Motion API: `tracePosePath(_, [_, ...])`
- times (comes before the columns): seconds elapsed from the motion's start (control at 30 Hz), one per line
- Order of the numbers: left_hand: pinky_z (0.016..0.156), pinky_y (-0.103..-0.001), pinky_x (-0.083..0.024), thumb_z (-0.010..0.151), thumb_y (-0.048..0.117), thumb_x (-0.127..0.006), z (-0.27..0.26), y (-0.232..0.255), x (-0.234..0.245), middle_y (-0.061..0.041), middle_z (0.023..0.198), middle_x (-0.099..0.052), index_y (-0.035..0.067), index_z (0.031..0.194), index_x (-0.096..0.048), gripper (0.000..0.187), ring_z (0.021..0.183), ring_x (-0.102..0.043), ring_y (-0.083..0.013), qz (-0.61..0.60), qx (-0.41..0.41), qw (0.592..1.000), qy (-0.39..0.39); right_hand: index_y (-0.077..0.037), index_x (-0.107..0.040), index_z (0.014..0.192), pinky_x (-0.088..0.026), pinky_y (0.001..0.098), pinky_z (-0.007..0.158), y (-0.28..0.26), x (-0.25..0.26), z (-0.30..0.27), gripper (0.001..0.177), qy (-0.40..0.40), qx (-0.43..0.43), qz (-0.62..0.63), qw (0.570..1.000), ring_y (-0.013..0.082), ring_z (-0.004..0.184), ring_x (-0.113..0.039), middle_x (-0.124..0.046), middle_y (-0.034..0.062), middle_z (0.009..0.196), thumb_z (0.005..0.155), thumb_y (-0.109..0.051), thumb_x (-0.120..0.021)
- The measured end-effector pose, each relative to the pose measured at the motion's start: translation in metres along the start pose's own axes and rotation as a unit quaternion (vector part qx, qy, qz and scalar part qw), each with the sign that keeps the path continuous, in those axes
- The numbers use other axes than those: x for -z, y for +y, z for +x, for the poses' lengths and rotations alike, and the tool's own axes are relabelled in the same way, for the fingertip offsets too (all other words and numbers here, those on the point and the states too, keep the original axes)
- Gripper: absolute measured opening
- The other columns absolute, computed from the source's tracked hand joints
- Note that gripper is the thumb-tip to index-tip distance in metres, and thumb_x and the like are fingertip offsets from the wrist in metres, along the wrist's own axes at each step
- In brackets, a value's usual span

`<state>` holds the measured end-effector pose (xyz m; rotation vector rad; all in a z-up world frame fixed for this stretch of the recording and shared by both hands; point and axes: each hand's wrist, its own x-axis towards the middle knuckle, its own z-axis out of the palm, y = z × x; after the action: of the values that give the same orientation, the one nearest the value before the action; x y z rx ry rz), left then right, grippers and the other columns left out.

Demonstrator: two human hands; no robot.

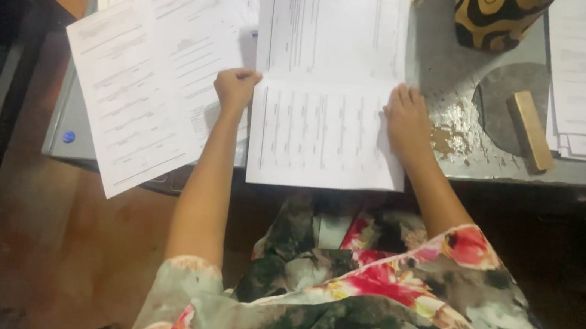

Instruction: Sorting and organizing stacks of printed documents on a desk

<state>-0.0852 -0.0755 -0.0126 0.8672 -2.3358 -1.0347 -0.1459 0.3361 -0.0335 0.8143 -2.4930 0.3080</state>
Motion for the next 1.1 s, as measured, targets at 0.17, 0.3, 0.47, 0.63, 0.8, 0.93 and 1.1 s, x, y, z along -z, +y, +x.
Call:
tracePosePath(0.17, [0.072, -0.034, -0.057, 0.076, 0.027, -0.087, 0.043, -0.028, -0.02, -0.007, 0.079, -0.077, 0.018, 0.092, -0.082, 0.019, 0.074, -0.075, -0.0288, -0.007, 0.007, 1.0, 0.006, 0.001, -0.064, 0.133, -0.046, 0.0467, 0.104, -0.008, -0.009, 0.036, 0.042, 0.033, 0.038, 0.003, 0.999, 0.0397, 0.126, -0.059, -0.065, 0.0213, 0.132, 0.098, -0.022, -0.064])
tracePosePath(0.3, [0.075, -0.037, -0.058, 0.074, 0.026, -0.09, 0.03, 0.004, -0.013, -0.004, 0.084, -0.078, 0.019, 0.095, -0.082, 0.023, 0.08, -0.076, -0.0295, 0.098, -0.02, 0.995, 0.012, -0.002, -0.065, 0.136, -0.048, 0.0501, 0.102, -0.015, -0.009, 0.034, 0.044, 0.01, 0.005, -0.001, 1.0, 0.042, 0.128, -0.059, -0.065, 0.0199, 0.136, 0.097, -0.024, -0.065])
tracePosePath(0.47, [0.11, -0.056, -0.04, 0.093, -0.02, -0.051, -0.035, 0.07, -0.093, -0.041, 0.118, -0.057, -0.019, 0.13, -0.053, 0.037, 0.118, -0.053, -0.057, -0.105, -0.231, 0.967, -0.014, -0.004, -0.068, 0.134, -0.05, 0.0498, 0.099, -0.018, -0.004, 0.036, 0.043, 0.017, 0.001, -0.027, 0.999, 0.0412, 0.127, -0.061, -0.068, 0.018, 0.134, 0.095, -0.022, -0.067])
tracePosePath(0.63, [0.102, -0.051, -0.046, 0.106, 0.017, -0.041, -0.134, 0.151, -0.134, -0.017, 0.133, -0.061, 0.009, 0.136, -0.059, 0.036, 0.122, -0.059, -0.0385, 0.052, -0.349, 0.919, -0.175, -0.003, -0.068, 0.134, -0.051, 0.0486, 0.097, -0.007, -0.011, 0.033, 0.043, 0.017, 0.031, -0.022, 0.999, 0.0411, 0.127, -0.06, -0.068, 0.019, 0.134, 0.095, -0.022, -0.067])
tracePosePath(0.8, [0.069, -0.045, -0.057, 0.099, 0.021, -0.052, -0.148, 0.164, -0.166, -0.006, 0.104, -0.065, 0.014, 0.109, -0.071, 0.023, 0.094, -0.064, -0.0299, 0.206, -0.386, 0.898, -0.052, -0.005, -0.07, 0.129, -0.053, 0.0437, 0.088, -0.011, 0.006, 0.026, 0.041, 0.006, 0.034, -0.024, 0.999, 0.0392, 0.121, -0.064, -0.071, 0.017, 0.128, 0.092, -0.022, -0.063])
tracePosePath(0.93, [0.062, -0.044, -0.056, 0.092, 0.022, -0.06, -0.138, 0.162, -0.184, -0.007, 0.096, -0.059, 0.011, 0.101, -0.071, 0.018, 0.089, -0.061, -0.0301, 0.225, -0.383, 0.895, -0.031, -0.005, -0.07, 0.126, -0.05, 0.0454, 0.089, -0.02, 0.028, 0.01, 0.043, -0.004, 0.053, -0.005, 0.999, 0.0388, 0.121, -0.061, -0.07, 0.0161, 0.125, 0.087, -0.022, -0.064])
tracePosePath(1.1, [0.071, -0.042, -0.056, 0.099, 0.016, -0.053, -0.13, 0.173, -0.17, -0.009, 0.119, -0.055, 0.013, 0.124, -0.067, 0.029, 0.106, -0.057, -0.0317, 0.287, -0.343, 0.878, -0.17, -0.004, -0.071, 0.12, -0.049, 0.0466, 0.089, -0.04, 0.065, -0.035, 0.03, -0.008, 0.102, 0.044, 0.994, 0.0379, 0.115, -0.064, -0.072, 0.016, 0.117, 0.097, -0.018, -0.057])
